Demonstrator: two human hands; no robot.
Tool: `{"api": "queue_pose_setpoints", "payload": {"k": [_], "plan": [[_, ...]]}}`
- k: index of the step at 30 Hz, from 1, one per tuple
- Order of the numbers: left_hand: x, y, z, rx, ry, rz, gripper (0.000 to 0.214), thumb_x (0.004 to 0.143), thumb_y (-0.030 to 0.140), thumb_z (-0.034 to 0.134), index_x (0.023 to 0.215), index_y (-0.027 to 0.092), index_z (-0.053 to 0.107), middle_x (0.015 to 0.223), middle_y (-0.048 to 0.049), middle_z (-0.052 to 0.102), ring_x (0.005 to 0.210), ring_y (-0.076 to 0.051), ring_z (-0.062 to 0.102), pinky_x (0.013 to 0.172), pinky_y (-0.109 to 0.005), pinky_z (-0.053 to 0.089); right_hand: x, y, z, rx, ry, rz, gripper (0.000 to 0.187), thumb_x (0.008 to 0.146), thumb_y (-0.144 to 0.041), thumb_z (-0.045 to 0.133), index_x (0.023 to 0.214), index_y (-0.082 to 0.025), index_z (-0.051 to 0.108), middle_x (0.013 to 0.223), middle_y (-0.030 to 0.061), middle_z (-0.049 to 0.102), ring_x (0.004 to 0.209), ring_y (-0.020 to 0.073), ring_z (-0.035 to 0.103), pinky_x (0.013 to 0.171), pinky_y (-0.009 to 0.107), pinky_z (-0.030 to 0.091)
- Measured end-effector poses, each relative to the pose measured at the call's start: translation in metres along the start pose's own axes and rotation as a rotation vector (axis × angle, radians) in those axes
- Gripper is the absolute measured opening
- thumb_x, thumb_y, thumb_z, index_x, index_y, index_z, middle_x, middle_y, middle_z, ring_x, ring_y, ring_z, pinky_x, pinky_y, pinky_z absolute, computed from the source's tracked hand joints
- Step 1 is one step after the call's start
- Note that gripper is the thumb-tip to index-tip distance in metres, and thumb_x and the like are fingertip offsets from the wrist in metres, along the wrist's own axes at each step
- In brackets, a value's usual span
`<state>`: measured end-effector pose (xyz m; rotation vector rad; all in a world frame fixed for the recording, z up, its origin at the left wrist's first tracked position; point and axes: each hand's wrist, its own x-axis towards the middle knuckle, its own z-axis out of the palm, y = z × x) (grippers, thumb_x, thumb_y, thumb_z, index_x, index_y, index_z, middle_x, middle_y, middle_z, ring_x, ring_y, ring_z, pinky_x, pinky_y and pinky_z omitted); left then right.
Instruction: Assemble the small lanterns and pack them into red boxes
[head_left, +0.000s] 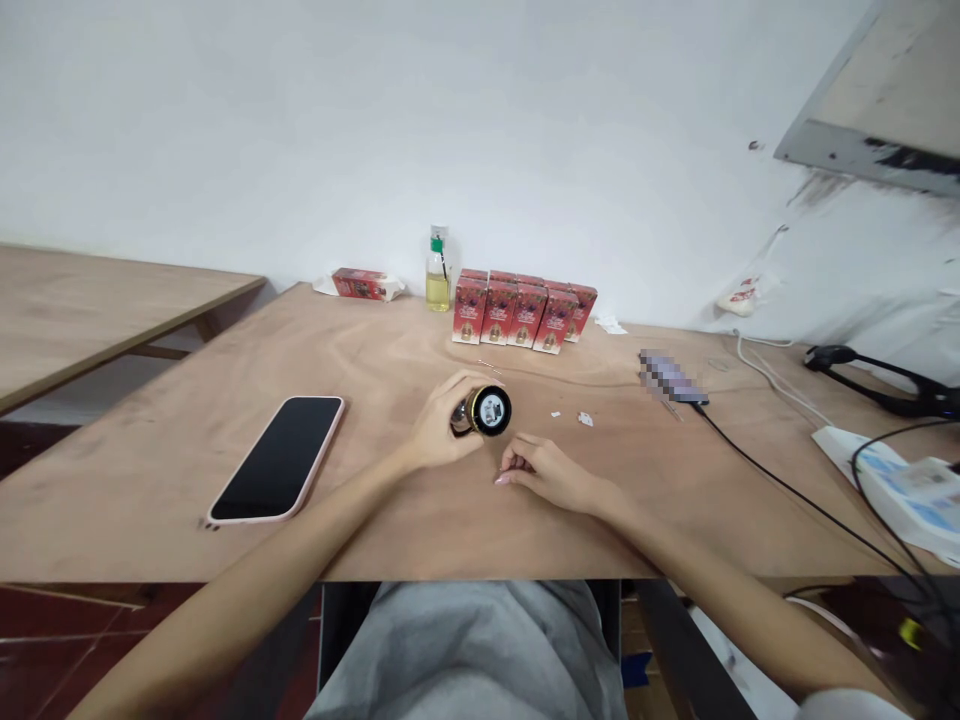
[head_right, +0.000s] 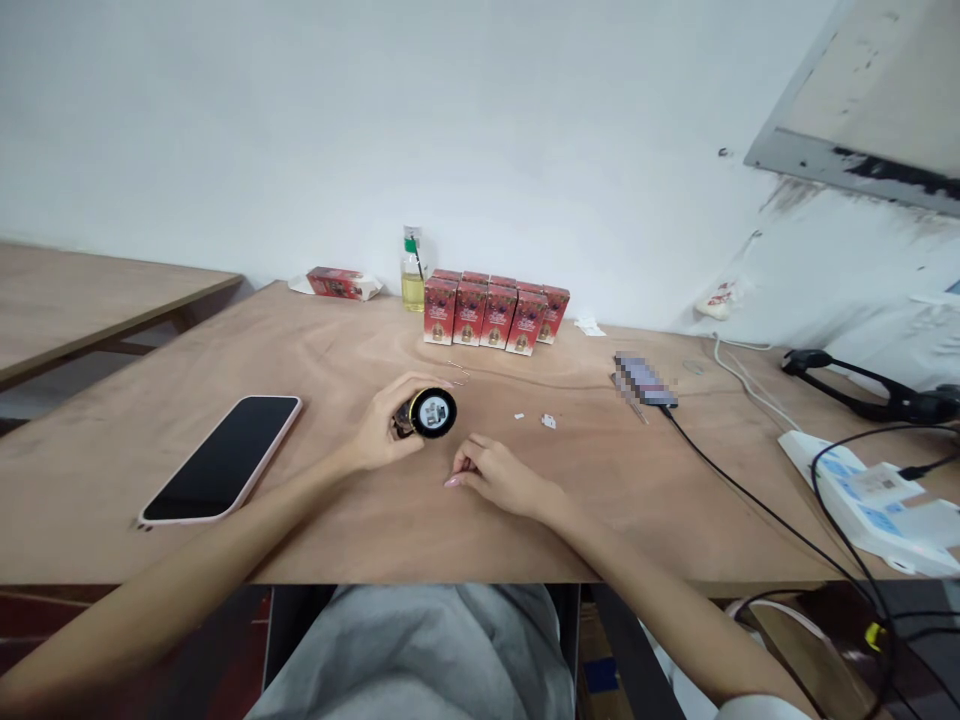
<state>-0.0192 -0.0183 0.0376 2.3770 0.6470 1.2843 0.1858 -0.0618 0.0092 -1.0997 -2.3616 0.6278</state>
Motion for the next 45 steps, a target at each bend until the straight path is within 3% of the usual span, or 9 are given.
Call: {"api": "queue_pose_setpoints", "payload": {"k": [7,10,14,17,23,26,33,38,45], "plan": [[-0.001,0.0,-0.001,0.005,-0.004,-0.005,0.047,0.061,0.02,0.054,0.108,0.018,0.054,0.111,-0.0104,0.061,0.107,-0.026,0.058,0.095,-0.042,0.044,-0.032,-0.006,0.006,-0.164,0.148,-0.09,0.015,0.092,-0.023,0.048,0.091,-0.019,0.063,0.089,0.0063,0.063,0.084,0.0173,0.062,0.075,0.033,0.053],[0.0,0.0,0.0,0.005,0.004,-0.003,0.046,0.063,0.021,0.054,0.108,0.018,0.055,0.111,-0.0106,0.061,0.106,-0.026,0.058,0.094,-0.042,0.045,-0.054,-0.014,0.011,-0.29,0.186,-0.16,0.025,0.093,-0.026,0.047,0.112,-0.019,0.062,0.102,0.0103,0.067,0.096,0.022,0.063,0.083,0.039,0.055],[0.0,-0.001,0.001,-0.005,0.003,0.012,0.044,0.065,0.024,0.055,0.108,0.018,0.055,0.111,-0.0109,0.061,0.106,-0.026,0.058,0.093,-0.041,0.045,-0.079,-0.025,0.016,-0.403,0.178,-0.246,0.047,0.091,-0.032,0.052,0.134,-0.014,0.048,0.122,0.0139,0.063,0.117,0.0264,0.056,0.095,0.044,0.052],[-0.001,-0.001,0.003,0.001,-0.002,0.009,0.044,0.065,0.024,0.056,0.109,0.018,0.055,0.111,-0.0108,0.061,0.107,-0.026,0.058,0.093,-0.041,0.045,-0.094,-0.03,0.019,-0.475,0.193,-0.358,0.053,0.089,-0.03,0.056,0.138,-0.014,0.043,0.12,0.0132,0.065,0.113,0.0257,0.061,0.094,0.041,0.054],[-0.003,-0.002,0.005,0.003,-0.031,-0.004,0.045,0.065,0.023,0.056,0.109,0.018,0.054,0.112,-0.0105,0.06,0.109,-0.026,0.056,0.095,-0.04,0.043,-0.109,-0.038,0.019,-0.444,0.239,-0.62,0.043,0.089,-0.01,0.048,0.132,-0.013,0.05,0.099,0.0095,0.074,0.093,0.0205,0.07,0.081,0.032,0.058],[-0.005,-0.001,0.007,-0.002,-0.051,-0.02,0.047,0.065,0.022,0.056,0.112,0.018,0.053,0.114,-0.0106,0.059,0.11,-0.027,0.055,0.095,-0.04,0.042,-0.1,-0.046,0.007,-0.397,0.334,-0.598,0.039,0.089,-0.013,0.051,0.127,-0.021,0.053,0.096,0.0057,0.075,0.087,0.0177,0.07,0.075,0.031,0.058],[-0.009,0.003,0.013,-0.012,-0.101,0.034,0.047,0.067,0.021,0.058,0.113,0.019,0.052,0.114,-0.0092,0.059,0.109,-0.026,0.055,0.094,-0.039,0.042,-0.035,-0.054,-0.019,-0.289,0.809,-0.426,0.03,0.078,-0.003,0.064,0.097,-0.025,0.063,0.076,-0.0014,0.073,0.074,0.0132,0.063,0.066,0.026,0.055],[-0.009,0.004,0.014,-0.024,-0.107,0.059,0.047,0.068,0.018,0.058,0.115,0.02,0.051,0.115,-0.0084,0.058,0.109,-0.024,0.055,0.095,-0.038,0.042,-0.004,-0.051,-0.014,-0.28,0.83,-0.351,0.017,0.078,-0.01,0.068,0.089,-0.023,0.063,0.076,0.0004,0.068,0.075,0.015,0.061,0.065,0.028,0.055],[-0.007,0.007,0.014,-0.047,-0.097,0.05,0.044,0.07,0.02,0.058,0.114,0.019,0.052,0.114,-0.0092,0.058,0.109,-0.025,0.055,0.095,-0.039,0.042,0.001,-0.045,-0.013,-0.322,0.823,-0.418,0.022,0.078,-0.006,0.066,0.093,-0.021,0.062,0.078,0.0014,0.07,0.076,0.0148,0.062,0.068,0.028,0.055]]}}
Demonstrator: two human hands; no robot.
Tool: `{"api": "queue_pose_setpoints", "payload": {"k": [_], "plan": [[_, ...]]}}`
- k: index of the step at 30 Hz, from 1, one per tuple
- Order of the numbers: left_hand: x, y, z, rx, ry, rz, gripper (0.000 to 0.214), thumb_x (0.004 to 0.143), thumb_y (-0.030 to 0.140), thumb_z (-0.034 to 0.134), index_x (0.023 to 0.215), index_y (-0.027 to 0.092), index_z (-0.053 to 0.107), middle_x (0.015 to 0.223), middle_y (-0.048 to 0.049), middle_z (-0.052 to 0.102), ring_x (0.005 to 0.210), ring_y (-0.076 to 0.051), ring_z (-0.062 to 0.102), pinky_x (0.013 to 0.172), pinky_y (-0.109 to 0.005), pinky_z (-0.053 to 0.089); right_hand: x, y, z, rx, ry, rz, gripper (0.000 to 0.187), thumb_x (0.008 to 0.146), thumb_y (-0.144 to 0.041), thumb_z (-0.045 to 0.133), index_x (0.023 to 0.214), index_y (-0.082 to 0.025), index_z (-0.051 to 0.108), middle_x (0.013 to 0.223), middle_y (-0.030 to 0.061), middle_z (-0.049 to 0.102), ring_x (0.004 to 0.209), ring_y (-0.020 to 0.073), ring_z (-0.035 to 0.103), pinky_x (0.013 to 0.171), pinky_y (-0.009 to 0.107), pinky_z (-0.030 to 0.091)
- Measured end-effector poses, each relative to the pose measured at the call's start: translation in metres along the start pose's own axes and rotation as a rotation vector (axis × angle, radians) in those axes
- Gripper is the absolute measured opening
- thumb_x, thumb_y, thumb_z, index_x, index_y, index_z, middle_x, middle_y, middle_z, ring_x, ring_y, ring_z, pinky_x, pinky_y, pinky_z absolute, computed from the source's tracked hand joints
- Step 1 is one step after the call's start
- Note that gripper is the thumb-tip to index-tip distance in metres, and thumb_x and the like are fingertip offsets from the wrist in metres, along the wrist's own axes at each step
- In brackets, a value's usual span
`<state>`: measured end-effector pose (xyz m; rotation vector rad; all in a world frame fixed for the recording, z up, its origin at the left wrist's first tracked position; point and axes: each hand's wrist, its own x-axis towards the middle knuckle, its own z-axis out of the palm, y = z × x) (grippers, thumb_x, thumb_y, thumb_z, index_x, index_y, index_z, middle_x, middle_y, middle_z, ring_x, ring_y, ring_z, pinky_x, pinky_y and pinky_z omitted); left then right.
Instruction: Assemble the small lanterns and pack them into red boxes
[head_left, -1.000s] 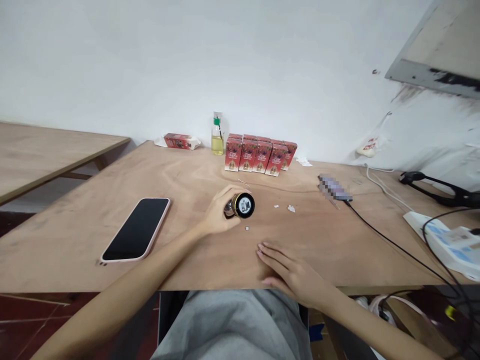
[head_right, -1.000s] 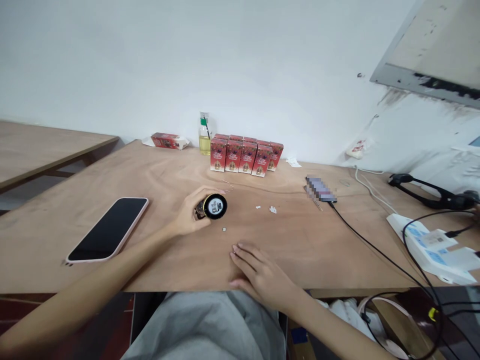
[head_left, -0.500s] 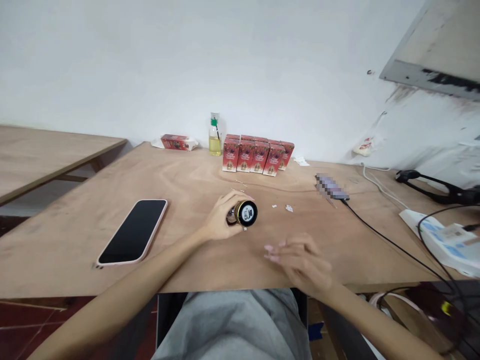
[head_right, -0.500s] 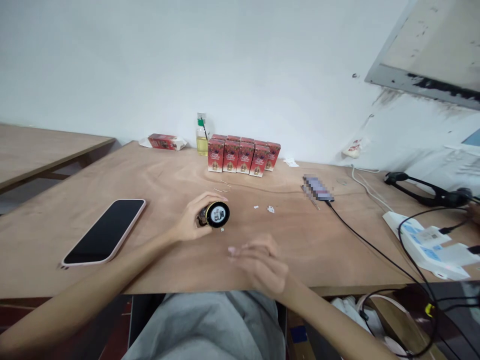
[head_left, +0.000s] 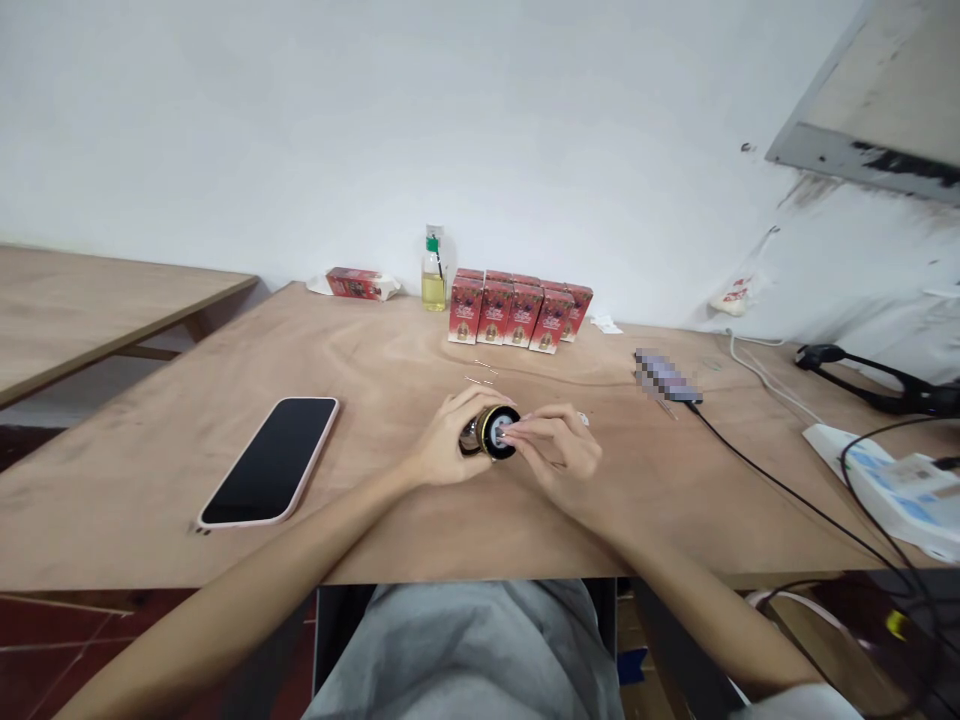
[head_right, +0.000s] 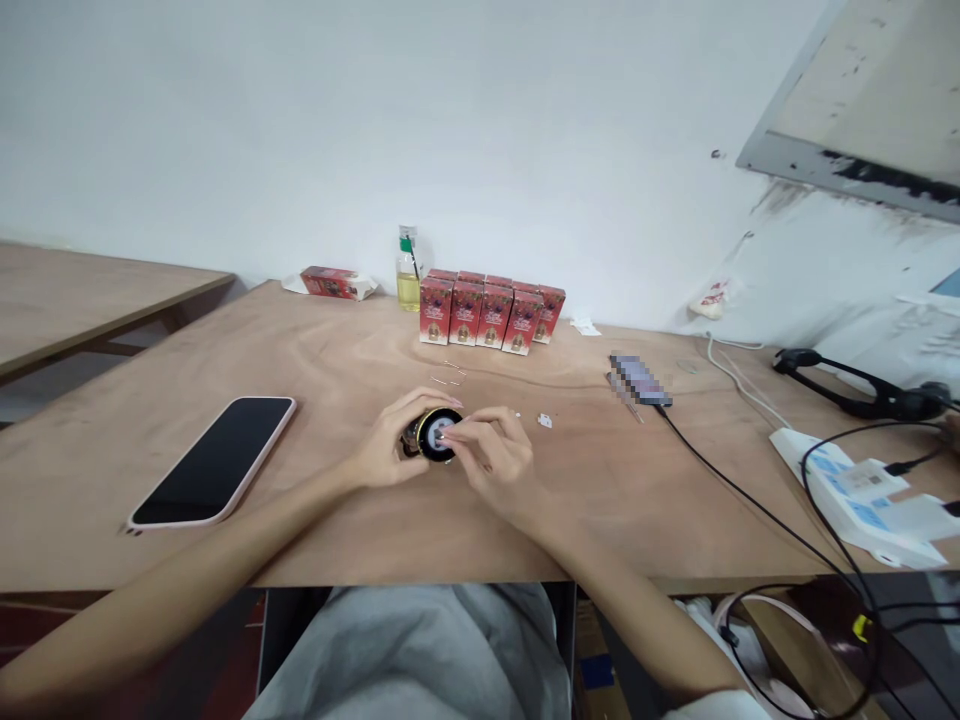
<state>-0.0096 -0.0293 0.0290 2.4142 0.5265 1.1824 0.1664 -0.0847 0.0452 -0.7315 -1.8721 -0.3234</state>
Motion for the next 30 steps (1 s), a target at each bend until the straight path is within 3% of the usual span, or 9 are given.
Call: {"api": "queue_pose_setpoints", "payload": {"k": [11,23,27,30], "plan": [[0.001,-0.002,0.001,-0.029,0.023,0.023,0.04,0.073,0.024,0.059,0.112,0.019,0.053,0.113,-0.0098,0.059,0.106,-0.025,0.055,0.094,-0.041,0.044,-0.008,0.004,0.005,-0.095,0.005,-0.109,0.025,0.081,-0.007,0.062,0.101,-0.022,0.063,0.078,0.003,0.07,0.078,0.0157,0.066,0.067,0.029,0.055],[0.002,-0.003,0.001,-0.072,0.064,0.032,0.044,0.068,0.022,0.057,0.111,0.019,0.054,0.111,-0.0097,0.059,0.104,-0.026,0.056,0.092,-0.041,0.045,-0.013,0.013,0.007,-0.119,0.009,-0.236,0.048,0.08,-0.004,0.06,0.124,-0.021,0.052,0.091,0.0057,0.072,0.087,0.0175,0.066,0.07,0.03,0.053],[0.004,-0.006,-0.002,-0.105,0.109,0.028,0.044,0.066,0.022,0.056,0.11,0.017,0.055,0.109,-0.0105,0.06,0.102,-0.025,0.057,0.09,-0.041,0.046,-0.013,0.011,0.0,-0.052,0.037,-0.176,0.05,0.079,-0.001,0.055,0.124,-0.021,0.05,0.097,0.0073,0.072,0.086,0.0179,0.065,0.07,0.032,0.054],[0.005,-0.009,-0.006,-0.077,0.156,-0.021,0.043,0.065,0.022,0.057,0.107,0.016,0.056,0.108,-0.0105,0.061,0.101,-0.025,0.058,0.088,-0.04,0.046,-0.015,0.015,-0.001,-0.002,-0.038,-0.078,0.035,0.081,-0.002,0.052,0.11,-0.02,0.055,0.098,0.008,0.072,0.085,0.0176,0.065,0.071,0.033,0.054]]}}
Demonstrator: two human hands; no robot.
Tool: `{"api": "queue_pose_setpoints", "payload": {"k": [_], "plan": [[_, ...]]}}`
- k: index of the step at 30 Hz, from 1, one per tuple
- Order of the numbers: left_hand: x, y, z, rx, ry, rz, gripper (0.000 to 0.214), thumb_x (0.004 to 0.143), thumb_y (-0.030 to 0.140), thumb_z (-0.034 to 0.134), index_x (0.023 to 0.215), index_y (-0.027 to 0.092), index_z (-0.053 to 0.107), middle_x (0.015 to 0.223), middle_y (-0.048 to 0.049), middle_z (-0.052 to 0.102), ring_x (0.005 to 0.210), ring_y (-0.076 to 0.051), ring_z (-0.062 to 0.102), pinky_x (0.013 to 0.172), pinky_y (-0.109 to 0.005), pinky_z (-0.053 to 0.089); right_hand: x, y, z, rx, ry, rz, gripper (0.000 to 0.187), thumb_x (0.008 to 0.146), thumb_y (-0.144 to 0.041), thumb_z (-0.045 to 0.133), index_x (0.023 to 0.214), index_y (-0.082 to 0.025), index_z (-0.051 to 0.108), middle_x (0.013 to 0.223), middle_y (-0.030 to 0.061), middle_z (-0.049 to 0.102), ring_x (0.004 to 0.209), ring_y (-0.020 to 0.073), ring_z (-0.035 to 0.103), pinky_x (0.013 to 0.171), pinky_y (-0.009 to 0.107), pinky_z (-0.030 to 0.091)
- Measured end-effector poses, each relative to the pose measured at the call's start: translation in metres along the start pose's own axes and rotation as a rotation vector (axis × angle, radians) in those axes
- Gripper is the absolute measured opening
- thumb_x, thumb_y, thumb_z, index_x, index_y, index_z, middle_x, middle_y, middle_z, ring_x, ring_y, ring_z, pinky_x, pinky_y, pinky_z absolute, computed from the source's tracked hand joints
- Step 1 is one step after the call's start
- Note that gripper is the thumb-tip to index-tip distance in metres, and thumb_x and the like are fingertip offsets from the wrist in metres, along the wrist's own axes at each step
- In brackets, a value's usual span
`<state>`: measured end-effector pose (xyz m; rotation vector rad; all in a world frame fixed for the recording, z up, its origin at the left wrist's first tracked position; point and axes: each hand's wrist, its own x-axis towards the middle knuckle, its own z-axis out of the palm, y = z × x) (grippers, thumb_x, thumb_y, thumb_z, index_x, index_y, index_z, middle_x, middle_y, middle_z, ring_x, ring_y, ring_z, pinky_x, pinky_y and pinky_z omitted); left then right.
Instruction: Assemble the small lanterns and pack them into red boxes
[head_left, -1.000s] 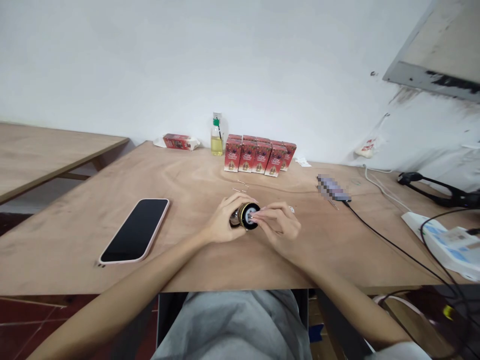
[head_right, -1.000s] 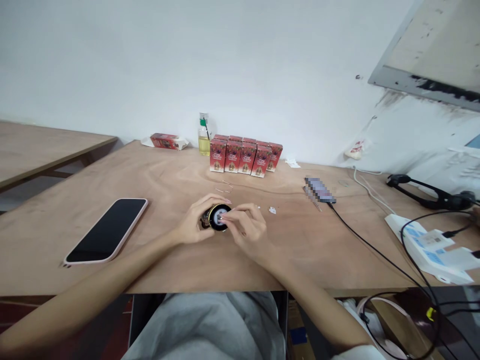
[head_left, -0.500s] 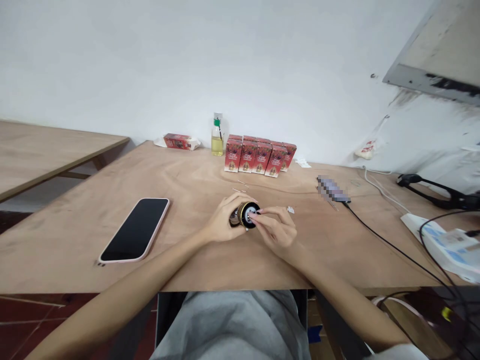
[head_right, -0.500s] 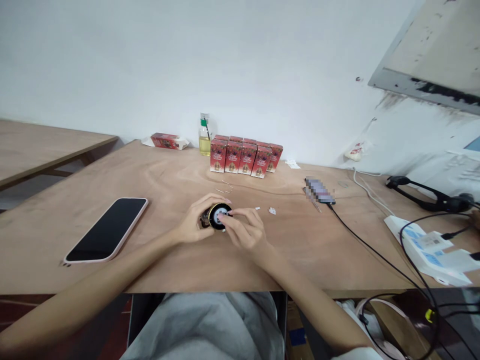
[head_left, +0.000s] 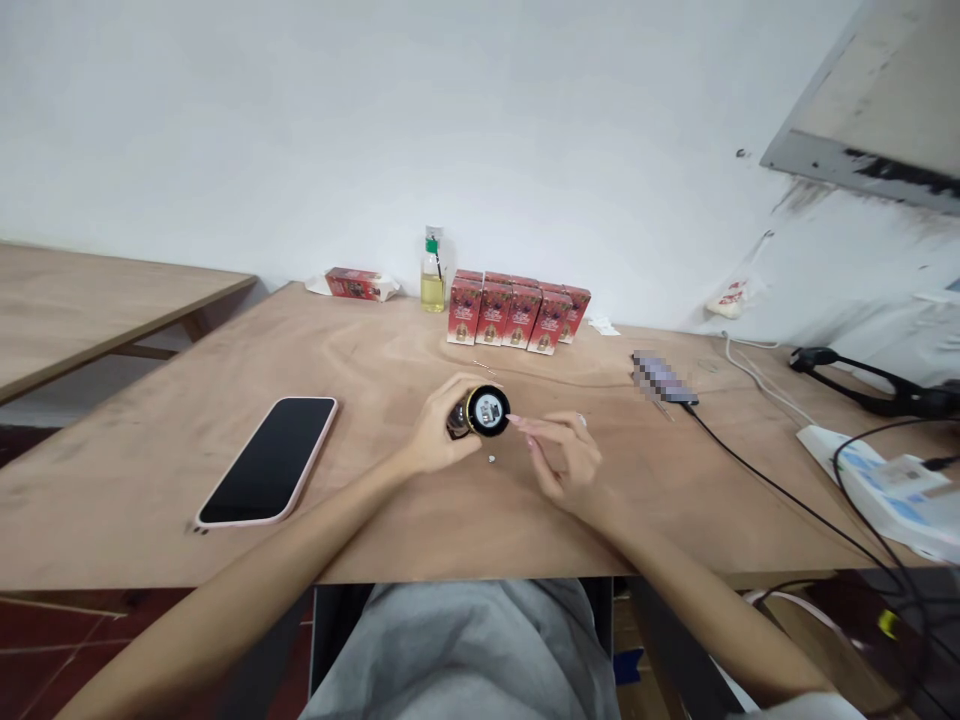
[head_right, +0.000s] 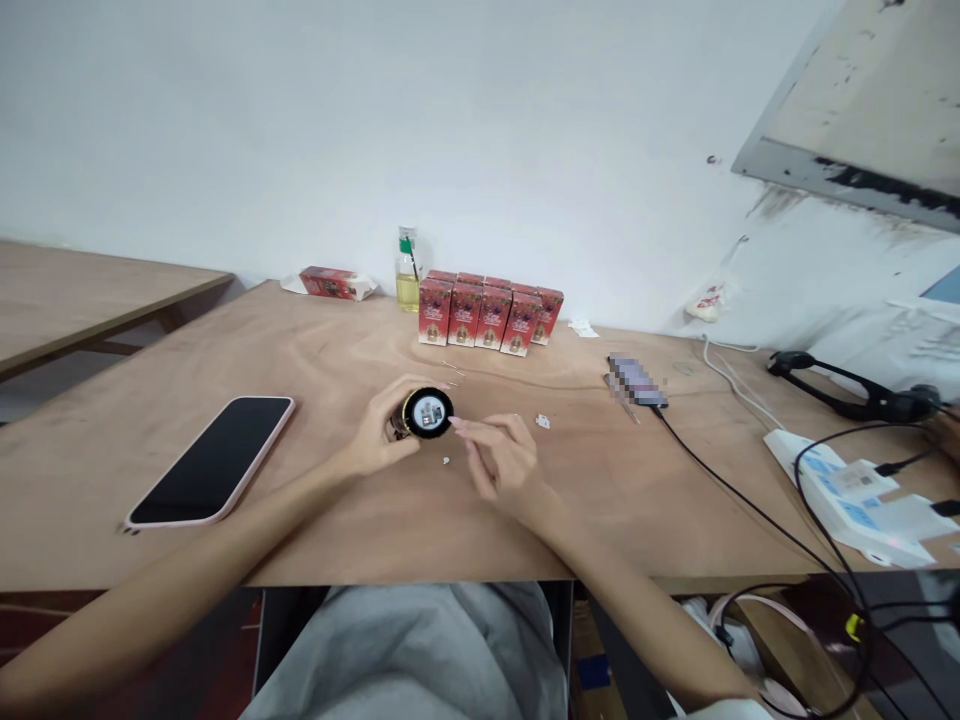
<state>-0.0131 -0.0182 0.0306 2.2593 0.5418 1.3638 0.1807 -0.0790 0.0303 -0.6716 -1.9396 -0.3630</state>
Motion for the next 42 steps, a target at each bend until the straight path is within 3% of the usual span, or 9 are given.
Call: {"api": "queue_pose_setpoints", "payload": {"k": [3,8,10,14,20,26,32,34,42], "plan": [[0.001,-0.004,-0.003,0.091,0.056,-0.064,0.042,0.06,0.017,0.056,0.102,0.016,0.057,0.104,-0.0087,0.062,0.099,-0.024,0.059,0.087,-0.038,0.046,-0.002,0.004,0.004,0.085,-0.154,0.084,0.017,0.084,-0.007,0.051,0.093,-0.019,0.059,0.099,0.0096,0.07,0.091,0.0177,0.065,0.077,0.033,0.054],[0.001,-0.009,-0.005,0.119,0.15,-0.106,0.037,0.06,0.018,0.053,0.097,0.016,0.055,0.1,-0.0072,0.062,0.093,-0.022,0.059,0.084,-0.036,0.047,-0.004,0.001,0.008,0.095,-0.033,0.164,0.016,0.085,-0.009,0.053,0.097,-0.018,0.058,0.096,0.0097,0.068,0.094,0.0179,0.065,0.081,0.035,0.053],[0.001,-0.009,-0.006,0.118,0.171,-0.091,0.037,0.061,0.019,0.054,0.098,0.016,0.054,0.099,-0.0078,0.062,0.094,-0.023,0.059,0.084,-0.037,0.047,-0.008,0.0,0.01,0.074,-0.143,0.141,0.018,0.086,-0.011,0.052,0.102,-0.017,0.058,0.097,0.0094,0.069,0.094,0.0184,0.064,0.082,0.036,0.053],[0.001,-0.007,-0.007,0.118,0.173,-0.057,0.036,0.063,0.02,0.055,0.099,0.016,0.053,0.1,-0.0089,0.061,0.095,-0.024,0.058,0.084,-0.037,0.046,-0.022,-0.002,0.013,-0.096,-0.53,0.12,0.03,0.089,-0.025,0.054,0.117,-0.016,0.058,0.118,0.0138,0.064,0.113,0.0239,0.057,0.09,0.043,0.051],[0.001,-0.008,-0.006,0.123,0.17,-0.03,0.034,0.066,0.024,0.056,0.098,0.015,0.054,0.099,-0.0089,0.061,0.093,-0.023,0.059,0.084,-0.037,0.046,-0.041,-0.023,-0.006,-0.259,-0.66,0.067,0.043,0.088,-0.04,0.055,0.121,-0.012,0.059,0.137,0.0172,0.05,0.13,0.0299,0.042,0.095,0.048,0.048],[0.0,-0.008,-0.007,0.148,0.15,-0.053,0.037,0.063,0.024,0.055,0.099,0.017,0.054,0.102,-0.0083,0.062,0.095,-0.024,0.058,0.085,-0.038,0.046,-0.056,-0.048,-0.034,-0.282,-0.626,-0.083,0.064,0.082,-0.056,0.055,0.126,-0.009,0.055,0.134,0.0157,0.054,0.128,0.0318,0.044,0.097,0.05,0.047],[0.0,-0.008,-0.007,0.152,0.141,-0.049,0.035,0.064,0.026,0.055,0.098,0.016,0.054,0.102,-0.0088,0.062,0.096,-0.025,0.058,0.085,-0.038,0.046,-0.073,-0.058,-0.043,-0.17,-0.462,-0.215,0.024,0.09,-0.02,0.053,0.109,-0.013,0.065,0.109,0.0076,0.071,0.105,0.0201,0.063,0.088,0.038,0.054],[-0.001,-0.008,-0.006,0.148,0.127,-0.058,0.036,0.065,0.026,0.056,0.099,0.017,0.054,0.103,-0.0088,0.062,0.096,-0.025,0.059,0.085,-0.038,0.046,-0.073,-0.06,-0.045,-0.094,-0.398,-0.204,0.021,0.09,-0.014,0.052,0.105,-0.017,0.066,0.1,0.0044,0.074,0.097,0.0172,0.066,0.083,0.035,0.055],[-0.005,0.001,0.004,0.055,0.013,0.038,0.043,0.065,0.023,0.056,0.107,0.016,0.054,0.106,-0.0107,0.061,0.1,-0.025,0.059,0.088,-0.039,0.046,-0.001,-0.039,-0.047,0.017,-0.074,0.014,0.023,0.078,-0.01,0.068,0.097,-0.022,0.068,0.089,0.0039,0.075,0.08,0.0161,0.067,0.068,0.032,0.056]]}}
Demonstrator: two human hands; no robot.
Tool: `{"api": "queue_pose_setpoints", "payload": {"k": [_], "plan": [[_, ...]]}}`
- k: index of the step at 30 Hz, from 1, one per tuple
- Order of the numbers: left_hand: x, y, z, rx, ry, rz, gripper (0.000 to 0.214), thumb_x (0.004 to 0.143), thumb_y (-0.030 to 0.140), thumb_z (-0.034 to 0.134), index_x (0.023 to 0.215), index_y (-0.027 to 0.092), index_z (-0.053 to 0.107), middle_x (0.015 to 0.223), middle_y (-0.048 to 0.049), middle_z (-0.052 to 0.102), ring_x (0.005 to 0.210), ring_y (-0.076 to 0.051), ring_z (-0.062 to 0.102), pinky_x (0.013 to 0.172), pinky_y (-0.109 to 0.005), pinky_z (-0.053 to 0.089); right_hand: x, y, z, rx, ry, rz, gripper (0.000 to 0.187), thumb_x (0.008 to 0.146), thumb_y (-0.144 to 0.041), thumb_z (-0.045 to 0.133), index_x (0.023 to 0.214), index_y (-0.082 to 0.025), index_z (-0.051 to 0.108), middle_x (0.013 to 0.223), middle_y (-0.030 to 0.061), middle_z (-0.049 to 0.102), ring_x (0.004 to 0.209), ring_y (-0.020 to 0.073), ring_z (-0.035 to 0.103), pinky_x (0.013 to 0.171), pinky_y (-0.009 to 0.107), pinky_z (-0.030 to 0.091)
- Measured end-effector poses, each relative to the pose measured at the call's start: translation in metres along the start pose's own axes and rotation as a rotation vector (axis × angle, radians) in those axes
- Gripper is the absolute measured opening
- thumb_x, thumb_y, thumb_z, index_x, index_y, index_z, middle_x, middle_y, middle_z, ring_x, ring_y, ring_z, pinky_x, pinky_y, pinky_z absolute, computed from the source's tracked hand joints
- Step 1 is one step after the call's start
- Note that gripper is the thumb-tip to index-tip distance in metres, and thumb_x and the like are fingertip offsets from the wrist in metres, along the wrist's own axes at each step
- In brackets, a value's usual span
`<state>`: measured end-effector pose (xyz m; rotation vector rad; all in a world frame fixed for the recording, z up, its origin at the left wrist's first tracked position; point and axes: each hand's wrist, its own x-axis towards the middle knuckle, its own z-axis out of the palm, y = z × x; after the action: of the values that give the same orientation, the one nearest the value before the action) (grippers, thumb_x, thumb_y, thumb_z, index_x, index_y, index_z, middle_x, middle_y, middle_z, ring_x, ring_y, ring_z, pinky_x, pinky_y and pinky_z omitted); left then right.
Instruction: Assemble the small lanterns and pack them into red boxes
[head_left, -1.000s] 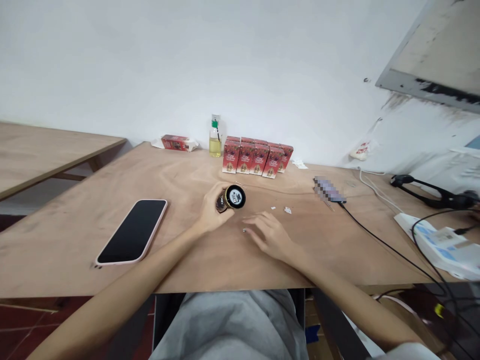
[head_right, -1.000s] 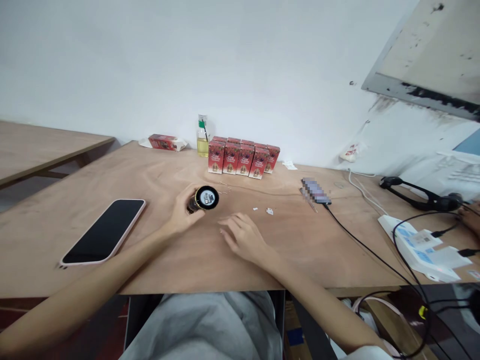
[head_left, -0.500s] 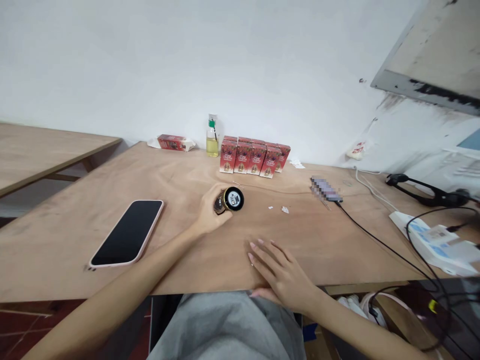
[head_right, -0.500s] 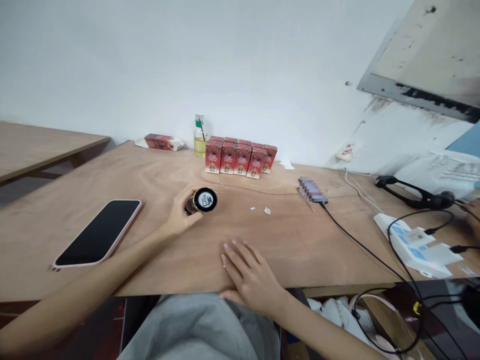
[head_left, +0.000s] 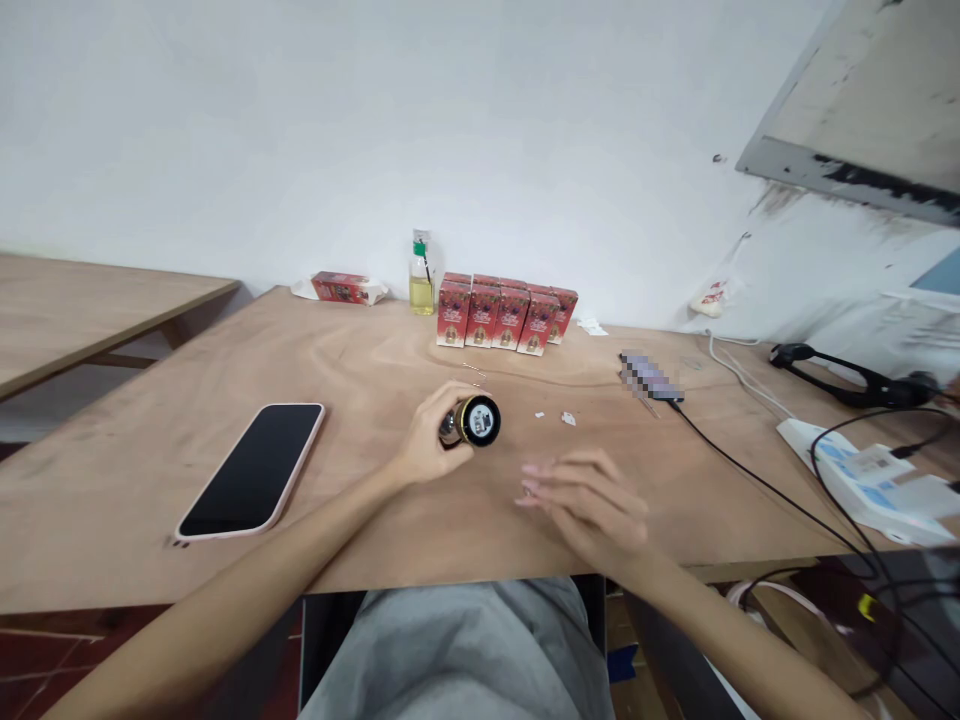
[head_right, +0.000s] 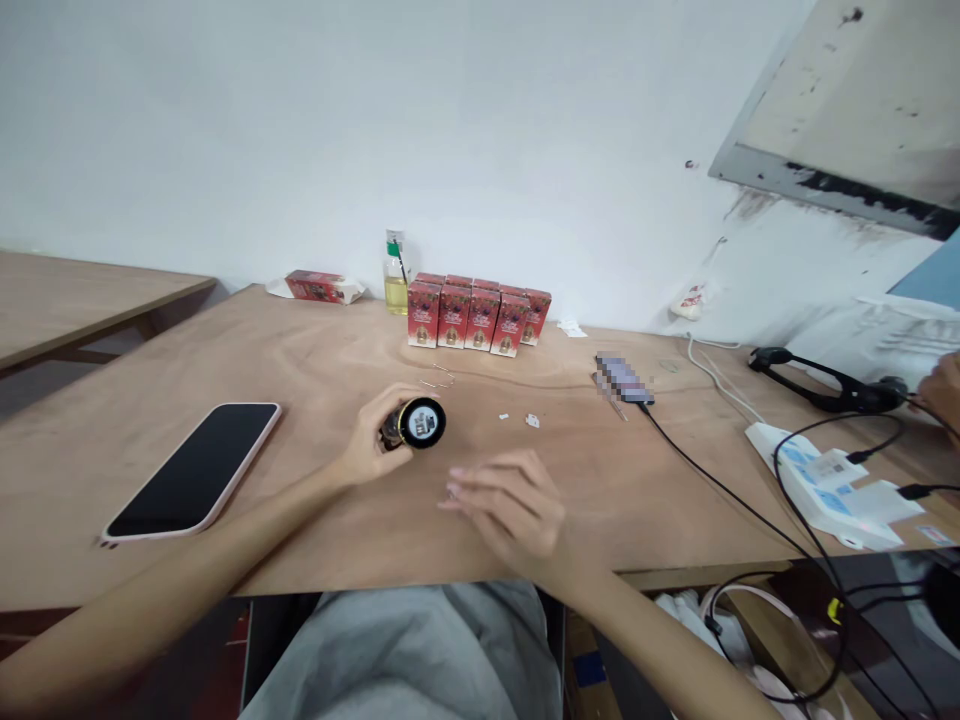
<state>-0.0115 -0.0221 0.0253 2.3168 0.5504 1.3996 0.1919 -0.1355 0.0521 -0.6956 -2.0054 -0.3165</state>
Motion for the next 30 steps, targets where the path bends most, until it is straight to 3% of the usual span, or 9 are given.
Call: {"api": "queue_pose_setpoints", "payload": {"k": [4,12,25,30], "plan": [[-0.002,0.005,0.003,-0.008,-0.051,-0.018,0.044,0.064,0.019,0.055,0.108,0.018,0.054,0.105,-0.0102,0.062,0.1,-0.025,0.059,0.088,-0.04,0.046,0.027,0.015,0.015,-0.02,0.079,0.106,0.007,0.081,-0.017,0.066,0.081,-0.023,0.068,0.087,0.0049,0.072,0.081,0.0173,0.065,0.071,0.034,0.054],[-0.002,0.008,0.003,-0.053,-0.078,0.003,0.043,0.065,0.021,0.055,0.109,0.019,0.053,0.106,-0.0103,0.061,0.099,-0.025,0.059,0.088,-0.04,0.046,0.02,0.03,0.048,-0.049,0.13,0.078,0.008,0.082,-0.015,0.065,0.08,-0.022,0.068,0.087,0.0048,0.069,0.076,0.0154,0.063,0.068,0.032,0.052],[-0.002,0.008,0.004,-0.072,-0.086,0.006,0.044,0.064,0.018,0.054,0.108,0.019,0.052,0.106,-0.0098,0.06,0.098,-0.024,0.058,0.087,-0.039,0.047,0.018,0.031,0.048,0.003,0.046,0.072,0.014,0.084,-0.011,0.059,0.084,-0.022,0.069,0.095,0.0066,0.066,0.085,0.0165,0.062,0.075,0.034,0.051],[-0.002,0.008,0.004,-0.062,-0.074,0.022,0.042,0.066,0.019,0.055,0.108,0.018,0.052,0.105,-0.0099,0.059,0.097,-0.024,0.058,0.085,-0.038,0.047,0.019,0.032,0.051,0.173,0.038,0.267,0.007,0.081,-0.018,0.065,0.08,-0.023,0.07,0.099,0.0054,0.06,0.094,0.0171,0.059,0.085,0.035,0.048]]}}
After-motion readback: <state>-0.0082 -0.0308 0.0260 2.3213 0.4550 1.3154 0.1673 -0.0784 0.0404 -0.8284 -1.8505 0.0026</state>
